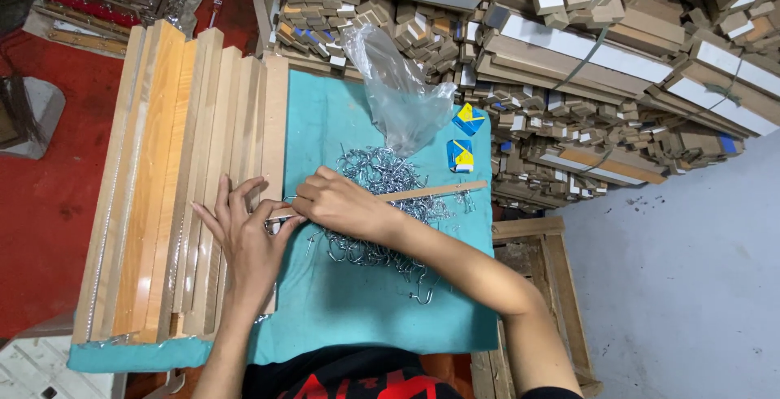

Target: Attach metal hooks to a wooden strip to assemble a wall rack.

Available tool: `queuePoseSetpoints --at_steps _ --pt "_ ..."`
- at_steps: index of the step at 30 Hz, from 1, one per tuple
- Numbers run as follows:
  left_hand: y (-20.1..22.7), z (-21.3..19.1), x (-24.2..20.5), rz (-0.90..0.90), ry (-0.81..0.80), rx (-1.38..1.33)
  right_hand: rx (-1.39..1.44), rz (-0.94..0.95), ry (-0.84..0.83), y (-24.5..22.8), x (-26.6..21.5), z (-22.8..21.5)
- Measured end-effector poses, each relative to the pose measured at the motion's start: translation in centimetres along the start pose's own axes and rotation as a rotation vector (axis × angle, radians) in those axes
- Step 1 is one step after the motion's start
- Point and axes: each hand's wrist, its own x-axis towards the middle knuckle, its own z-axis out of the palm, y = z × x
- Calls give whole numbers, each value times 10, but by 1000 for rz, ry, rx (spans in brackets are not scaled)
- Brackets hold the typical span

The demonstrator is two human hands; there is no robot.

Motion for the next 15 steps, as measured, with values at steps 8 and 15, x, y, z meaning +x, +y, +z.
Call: queuePoseSetpoints --at_steps 8,15 --pt "0 -2 -1 5 -1 -6 -6 -13 37 -6 -3 8" --pt "-11 10 -2 16 11 7 -208 -133 190 -18 8 17"
